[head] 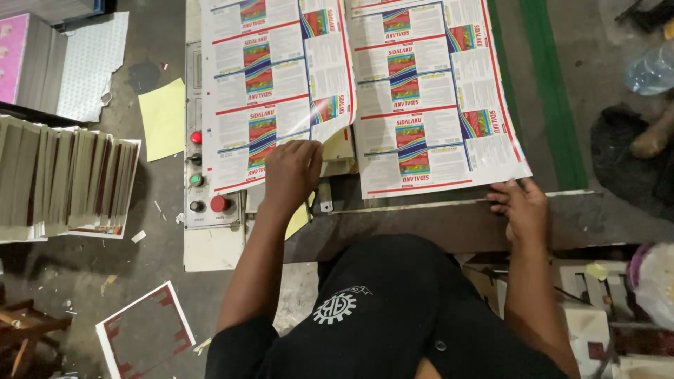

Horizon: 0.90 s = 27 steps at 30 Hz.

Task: The person sorts through a stack of printed sheets on a table, flipping pages and separating them into piles. The person handles the sheets by hand, moving them from one side of the table to another.

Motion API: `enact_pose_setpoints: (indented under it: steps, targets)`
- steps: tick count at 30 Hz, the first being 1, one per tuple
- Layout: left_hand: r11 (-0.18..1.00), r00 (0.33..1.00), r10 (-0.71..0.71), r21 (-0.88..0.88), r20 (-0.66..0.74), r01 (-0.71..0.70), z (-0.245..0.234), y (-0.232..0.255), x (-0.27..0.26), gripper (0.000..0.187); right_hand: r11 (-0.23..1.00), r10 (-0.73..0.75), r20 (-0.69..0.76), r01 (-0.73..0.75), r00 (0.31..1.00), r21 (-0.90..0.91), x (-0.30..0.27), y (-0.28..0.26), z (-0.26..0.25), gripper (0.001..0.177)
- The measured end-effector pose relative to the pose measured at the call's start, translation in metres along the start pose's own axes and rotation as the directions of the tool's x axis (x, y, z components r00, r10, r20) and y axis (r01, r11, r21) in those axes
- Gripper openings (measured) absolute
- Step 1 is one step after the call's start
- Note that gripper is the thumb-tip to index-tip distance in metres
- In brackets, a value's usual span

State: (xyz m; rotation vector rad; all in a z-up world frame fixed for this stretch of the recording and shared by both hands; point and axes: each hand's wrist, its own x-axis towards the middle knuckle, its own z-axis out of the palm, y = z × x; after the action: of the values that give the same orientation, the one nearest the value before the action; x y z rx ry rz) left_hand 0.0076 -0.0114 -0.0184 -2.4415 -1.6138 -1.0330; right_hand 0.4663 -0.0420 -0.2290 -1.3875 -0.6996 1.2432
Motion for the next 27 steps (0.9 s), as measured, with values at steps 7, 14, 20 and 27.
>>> enact_pose_setpoints:
  steps: [7,14,20,27]
  targets:
    - [0.983,0.999,0.034,-0.184,0.028,-0.028,0.03,0.021,-0.02,0.005,0.996,0.085,0.021,-0.084,0.996,-0.031,-0.021,0.015,0.019,0.047]
    - [0.93,0.935,0.28,-0.304,0.218,-0.207,0.085,0.075,-0.024,0.011,0.993,0.067,0.49,-0.009,0.869,-0.119,-0.048,0.006,0.086,0.041]
    - [0.871,0.894,0.399,-0.39,0.204,-0.3,0.098,0.084,-0.023,0.018,0.997,0.079,0.474,-0.07,0.877,-0.036,-0.048,0.008,0.092,0.027]
    - [0.976,0.952,0.161,-0.185,0.262,-0.114,0.09,0.011,-0.013,0.011,0.993,-0.018,0.212,-0.007,0.977,0.117,-0.054,-0.015,0.055,0.023]
